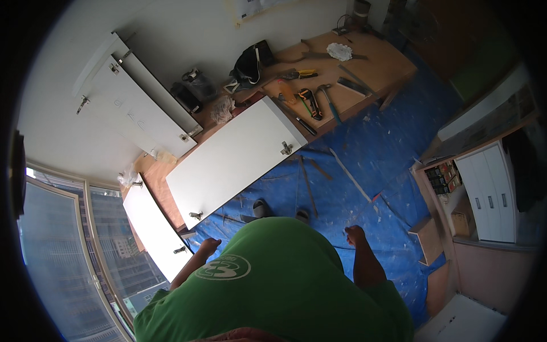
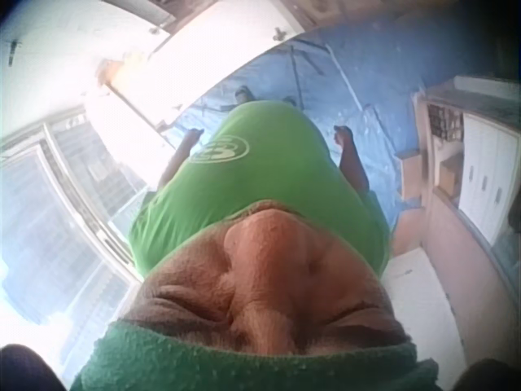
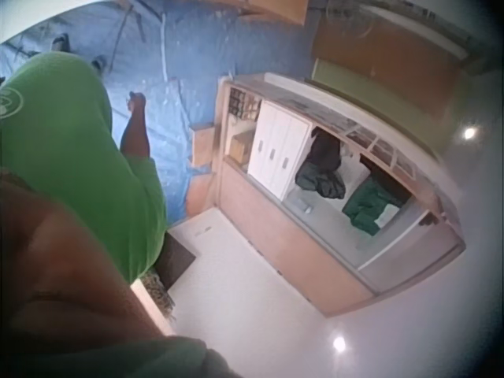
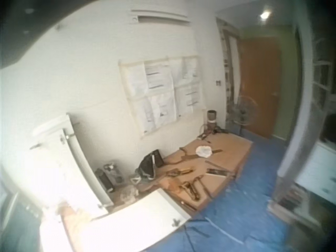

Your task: The person positions a white cabinet door onto a wooden workbench and uses a flathead screwdriver to tighten screws on a metal hinge. The person then moves to a second hinge and repeats the tightening process.

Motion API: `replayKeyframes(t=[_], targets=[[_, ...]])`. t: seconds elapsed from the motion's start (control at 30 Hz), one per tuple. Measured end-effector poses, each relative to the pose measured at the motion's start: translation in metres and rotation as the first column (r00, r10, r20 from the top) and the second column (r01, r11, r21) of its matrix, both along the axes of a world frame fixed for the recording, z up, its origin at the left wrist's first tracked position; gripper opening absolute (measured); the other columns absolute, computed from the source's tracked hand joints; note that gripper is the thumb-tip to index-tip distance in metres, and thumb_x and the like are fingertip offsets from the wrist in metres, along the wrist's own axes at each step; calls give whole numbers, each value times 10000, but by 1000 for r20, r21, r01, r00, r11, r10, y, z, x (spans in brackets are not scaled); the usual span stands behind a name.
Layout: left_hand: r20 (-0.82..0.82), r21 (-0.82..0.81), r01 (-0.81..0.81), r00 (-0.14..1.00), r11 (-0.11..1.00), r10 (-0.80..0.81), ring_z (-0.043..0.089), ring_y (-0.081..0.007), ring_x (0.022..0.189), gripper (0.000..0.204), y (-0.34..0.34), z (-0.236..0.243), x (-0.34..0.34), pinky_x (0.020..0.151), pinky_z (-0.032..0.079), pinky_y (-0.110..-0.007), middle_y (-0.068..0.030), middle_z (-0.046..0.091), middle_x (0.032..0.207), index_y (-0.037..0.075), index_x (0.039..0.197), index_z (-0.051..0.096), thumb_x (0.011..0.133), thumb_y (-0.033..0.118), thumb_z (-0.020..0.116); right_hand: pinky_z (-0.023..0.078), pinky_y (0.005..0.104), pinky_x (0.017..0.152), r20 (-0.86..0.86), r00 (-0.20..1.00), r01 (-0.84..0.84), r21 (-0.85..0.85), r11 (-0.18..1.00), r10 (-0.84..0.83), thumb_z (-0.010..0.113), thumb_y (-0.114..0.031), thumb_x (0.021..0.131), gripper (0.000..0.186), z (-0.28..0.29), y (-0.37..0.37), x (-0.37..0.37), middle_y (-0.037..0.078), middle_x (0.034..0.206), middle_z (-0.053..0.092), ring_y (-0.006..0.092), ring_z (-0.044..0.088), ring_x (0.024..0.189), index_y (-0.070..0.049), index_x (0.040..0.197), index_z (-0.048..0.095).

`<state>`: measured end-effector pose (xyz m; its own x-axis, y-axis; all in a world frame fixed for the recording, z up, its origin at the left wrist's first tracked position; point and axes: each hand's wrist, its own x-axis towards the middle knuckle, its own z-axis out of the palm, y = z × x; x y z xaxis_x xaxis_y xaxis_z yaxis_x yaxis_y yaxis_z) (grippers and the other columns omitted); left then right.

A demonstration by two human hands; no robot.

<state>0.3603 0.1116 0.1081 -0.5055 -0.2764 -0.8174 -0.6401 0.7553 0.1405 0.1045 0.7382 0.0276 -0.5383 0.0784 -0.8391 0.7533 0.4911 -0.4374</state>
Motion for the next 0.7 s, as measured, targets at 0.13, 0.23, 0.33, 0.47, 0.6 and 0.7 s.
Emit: replayKeyframes(t=[0.13,0.23,0.33,0.47,0.6,0.7], targets=[[-34,0,-59,998,998,59,628,-427,1181,525,-3,-19,-1,1022,494,-493,-233,684,1240,46,1179,714,1020,494,490,505,382,452,-14,999,-30,3,1000,30,688,-282,972,278,-1,0,2,99,680,626,211,620,540,-11,959,630],[-205,-27,94,974,995,-97,620,-425,1188,527,-25,-40,12,1009,493,-500,-236,689,1207,35,1140,715,1018,496,489,502,382,453,-22,999,-46,-37,998,45,691,-282,970,277,-11,-14,-3,101,685,629,210,618,541,-11,974,632],[-161,-48,104,981,993,-111,629,-432,1156,513,-13,-23,-14,983,500,-509,-231,695,1176,30,1107,716,1022,483,488,502,385,456,-23,1000,8,-26,1000,-9,699,-282,967,275,-6,-20,-1,100,684,631,209,619,545,-15,950,637],[-112,-10,37,993,999,-37,649,-434,1108,442,8,17,-38,959,517,-503,-225,699,1167,56,1144,709,1049,412,465,502,392,456,-15,999,49,-12,999,-49,711,-282,960,267,-7,-19,6,96,681,628,209,622,547,-27,930,638],[-125,-86,270,952,959,-279,668,-422,1078,380,-8,4,-26,947,534,-499,-220,703,1145,90,1190,697,1066,349,447,539,371,524,31,999,-43,-21,999,44,707,-324,950,280,-15,-20,7,90,755,642,206,647,600,-62,1028,646],[-138,-107,325,931,940,-337,668,-414,1092,376,-9,-3,-17,947,538,-498,-221,702,1151,100,1198,697,1073,345,441,542,379,527,45,998,-37,-16,999,38,705,-325,953,285,-20,-14,10,90,760,647,204,647,600,-63,1049,651]])
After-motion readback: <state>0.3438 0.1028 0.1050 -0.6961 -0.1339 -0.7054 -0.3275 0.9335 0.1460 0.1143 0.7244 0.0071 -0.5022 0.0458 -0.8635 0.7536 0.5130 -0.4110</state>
